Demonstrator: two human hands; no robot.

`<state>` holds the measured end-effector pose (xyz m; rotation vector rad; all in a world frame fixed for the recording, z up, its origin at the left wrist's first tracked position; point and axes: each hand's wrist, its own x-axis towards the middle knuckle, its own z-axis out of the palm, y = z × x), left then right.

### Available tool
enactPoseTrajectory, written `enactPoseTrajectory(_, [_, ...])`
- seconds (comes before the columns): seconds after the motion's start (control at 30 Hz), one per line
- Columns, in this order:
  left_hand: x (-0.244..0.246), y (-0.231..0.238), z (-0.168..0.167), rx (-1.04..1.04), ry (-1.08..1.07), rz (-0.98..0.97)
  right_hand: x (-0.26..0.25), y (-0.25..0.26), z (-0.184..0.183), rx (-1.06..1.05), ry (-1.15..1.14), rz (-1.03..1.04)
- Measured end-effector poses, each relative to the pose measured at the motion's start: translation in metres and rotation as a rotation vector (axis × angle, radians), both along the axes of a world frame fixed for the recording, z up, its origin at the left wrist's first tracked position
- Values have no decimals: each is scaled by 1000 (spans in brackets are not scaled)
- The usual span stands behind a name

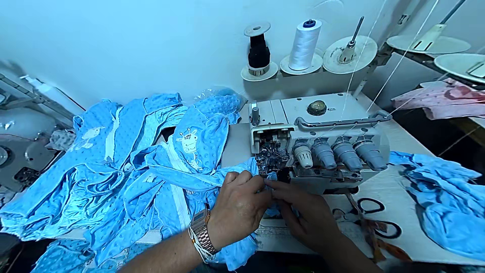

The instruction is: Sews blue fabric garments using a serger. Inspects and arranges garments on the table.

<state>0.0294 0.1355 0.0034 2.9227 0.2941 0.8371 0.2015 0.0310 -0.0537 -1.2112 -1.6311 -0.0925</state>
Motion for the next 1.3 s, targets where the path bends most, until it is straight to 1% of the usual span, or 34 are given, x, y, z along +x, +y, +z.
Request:
enactPoseTrajectory(0.1, [-3, 5, 6, -27, 6, -8, 0, 6, 1, -15, -50, -32])
enactPoseTrajectory(0.2, [-5, 13, 19, -31, 50, -37, 2, 10, 4, 41, -71, -64])
enactPoseTrajectory(0.27, [-5, 18, 30, 3, 93, -49, 5, 11, 8, 38, -110, -60])
enactPoseTrajectory(0.33, [-4, 23, 41, 80, 144, -40, 6, 10, 15, 10, -186, -80])
enactPoseTrajectory(0.47, [-3, 31, 56, 186, 209, -27, 5, 2, 16, 5, -327, -267])
enactPoseTrajectory(0.53, [-3, 30, 58, 145, 231, -45, 9, -6, 12, -75, -344, -362])
enactPoseTrajectory(0.6, [-2, 19, 50, 10, 181, -39, 14, -17, 6, -158, -303, -398])
enactPoseTrajectory(0.67, [3, 1, 29, -113, 74, 18, 21, -29, 0, -189, -234, -423])
enactPoseTrajectory(0.73, [6, -17, 7, -137, -11, 89, 26, -41, -6, -190, -167, -456])
enactPoseTrajectory(0.8, [10, -26, -5, -123, -78, 135, 26, -51, -13, -178, -108, -462])
enactPoseTrajectory(0.87, [12, -28, -9, -107, -108, 160, 20, -62, -17, -179, -70, -403])
enactPoseTrajectory(0.97, [13, -28, -12, -107, -122, 172, 1, -81, -16, -286, -25, -190])
enactPoseTrajectory(1.07, [14, -23, -12, -97, -109, 192, -17, -98, -13, -522, -34, 37])
enactPoseTrajectory(1.13, [15, -20, -11, -90, -116, 206, -22, -105, -18, -661, -50, 139])
enactPoseTrajectory(1.23, [18, -15, -12, -87, -127, 227, -22, -113, -26, -752, -57, 166])
enactPoseTrajectory(1.3, [19, -12, -12, -84, -133, 242, -21, -119, -26, -947, -94, 168])
